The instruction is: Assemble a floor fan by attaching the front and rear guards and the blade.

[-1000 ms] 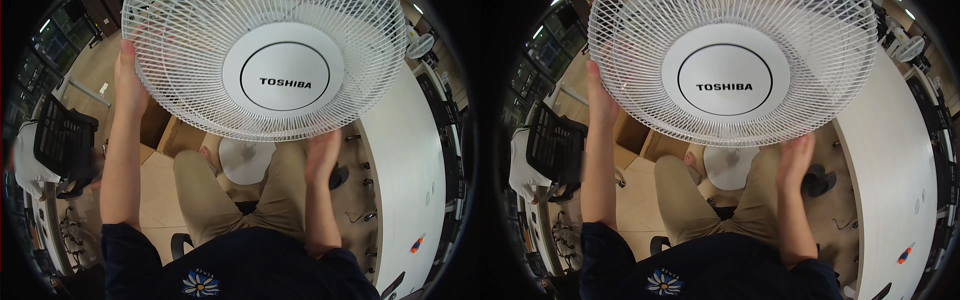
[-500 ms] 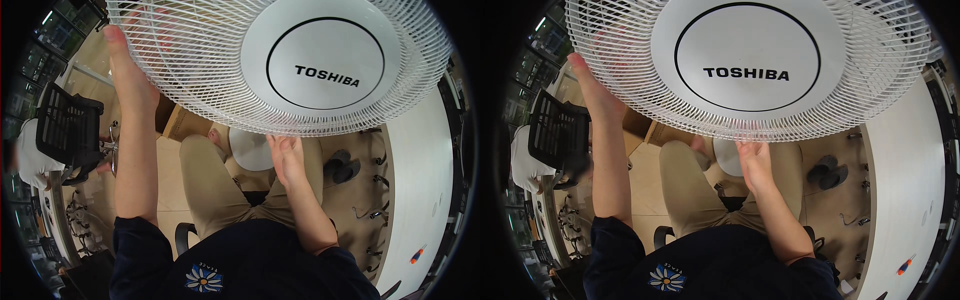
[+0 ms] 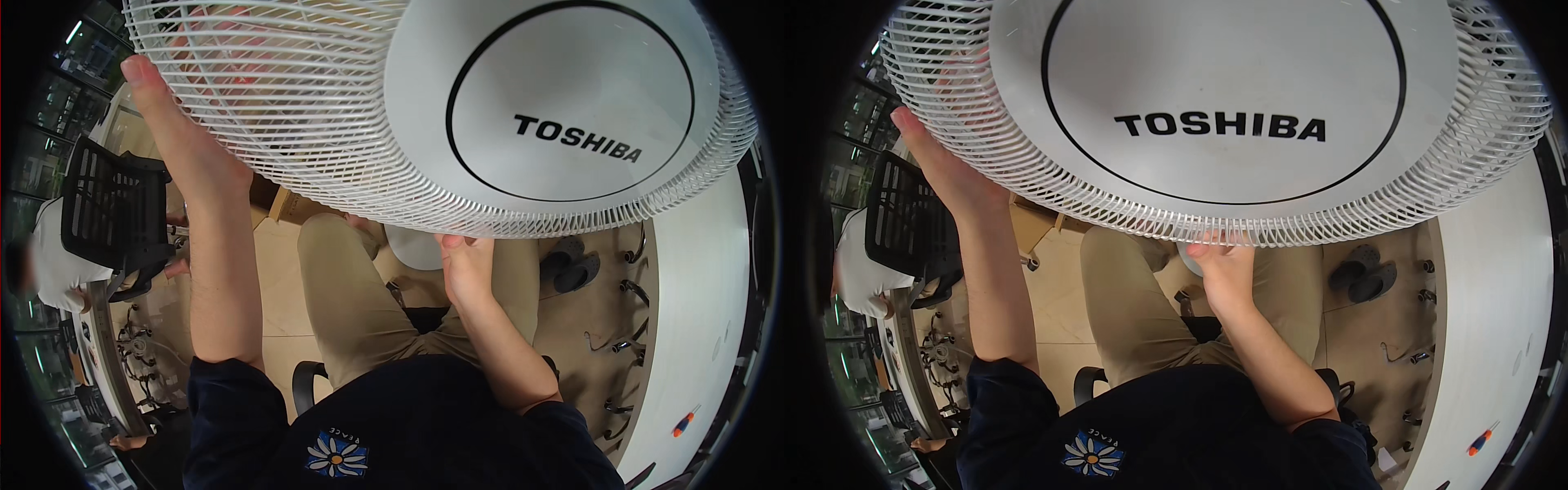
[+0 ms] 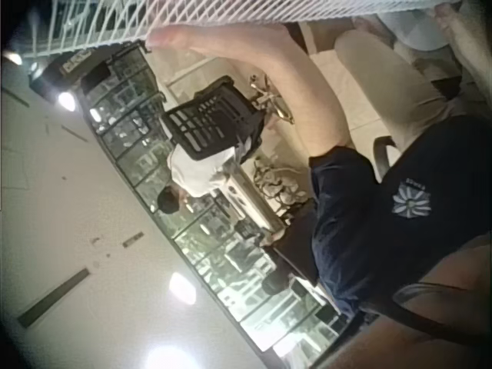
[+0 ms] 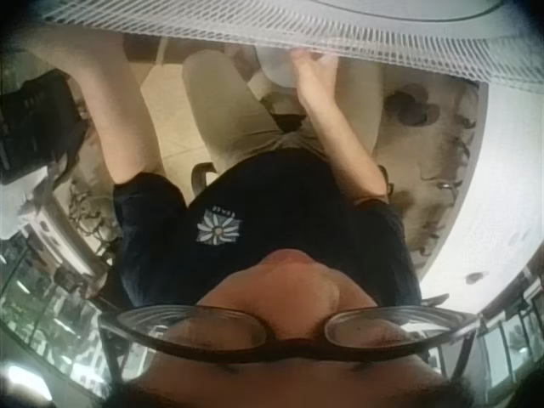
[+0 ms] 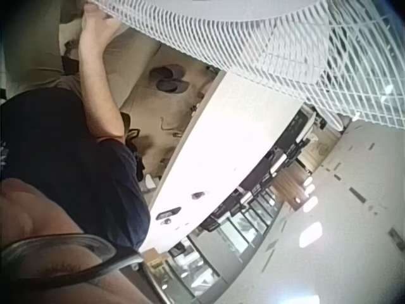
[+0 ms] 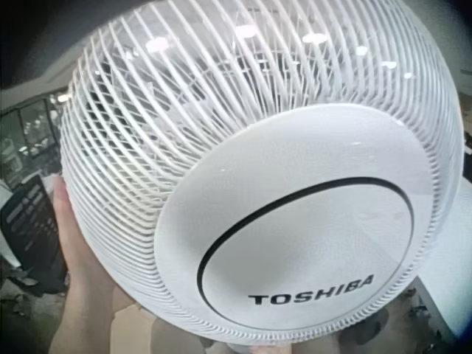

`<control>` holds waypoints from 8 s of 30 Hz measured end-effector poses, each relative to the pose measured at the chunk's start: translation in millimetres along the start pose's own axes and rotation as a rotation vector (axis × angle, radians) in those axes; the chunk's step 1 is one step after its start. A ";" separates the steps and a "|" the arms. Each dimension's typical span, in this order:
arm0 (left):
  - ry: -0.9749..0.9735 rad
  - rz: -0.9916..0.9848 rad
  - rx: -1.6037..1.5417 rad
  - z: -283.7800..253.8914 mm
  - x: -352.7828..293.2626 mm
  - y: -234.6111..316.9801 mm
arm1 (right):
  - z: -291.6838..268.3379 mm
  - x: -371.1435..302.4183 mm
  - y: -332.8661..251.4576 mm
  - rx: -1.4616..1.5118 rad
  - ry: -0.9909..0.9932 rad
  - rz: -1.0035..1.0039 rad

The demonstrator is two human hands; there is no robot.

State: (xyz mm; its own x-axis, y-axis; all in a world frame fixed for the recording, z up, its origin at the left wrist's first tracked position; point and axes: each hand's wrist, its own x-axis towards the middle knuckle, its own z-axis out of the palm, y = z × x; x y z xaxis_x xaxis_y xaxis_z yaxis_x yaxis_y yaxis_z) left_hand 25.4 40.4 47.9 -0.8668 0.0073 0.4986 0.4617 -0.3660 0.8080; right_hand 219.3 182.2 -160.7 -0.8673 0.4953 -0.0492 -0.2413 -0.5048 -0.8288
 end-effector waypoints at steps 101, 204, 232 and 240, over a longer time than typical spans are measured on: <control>0.193 -0.388 -0.611 1.6 -147.7 -31.2 | -54.9 -16.6 -96.8 0.016 0.032 -0.226; -0.081 -0.630 -0.426 -92.7 -315.2 65.4 | -238.4 -232.9 -97.5 -0.921 0.214 0.392; -0.239 -0.771 -0.218 -134.1 -306.8 25.5 | -256.0 -225.3 -102.6 -1.128 0.369 0.065; -0.182 -0.713 -0.317 -178.8 -296.7 -20.7 | -164.1 -255.4 -156.7 -1.060 0.187 -0.102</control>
State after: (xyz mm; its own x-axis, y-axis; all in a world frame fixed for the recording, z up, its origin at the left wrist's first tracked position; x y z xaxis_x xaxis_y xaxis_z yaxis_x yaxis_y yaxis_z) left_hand 239.3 -120.6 -172.9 -0.8759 0.4809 -0.0390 -0.2915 -0.4631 0.8370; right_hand 550.1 250.8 -109.7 -0.7623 0.6462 0.0375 0.2691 0.3690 -0.8896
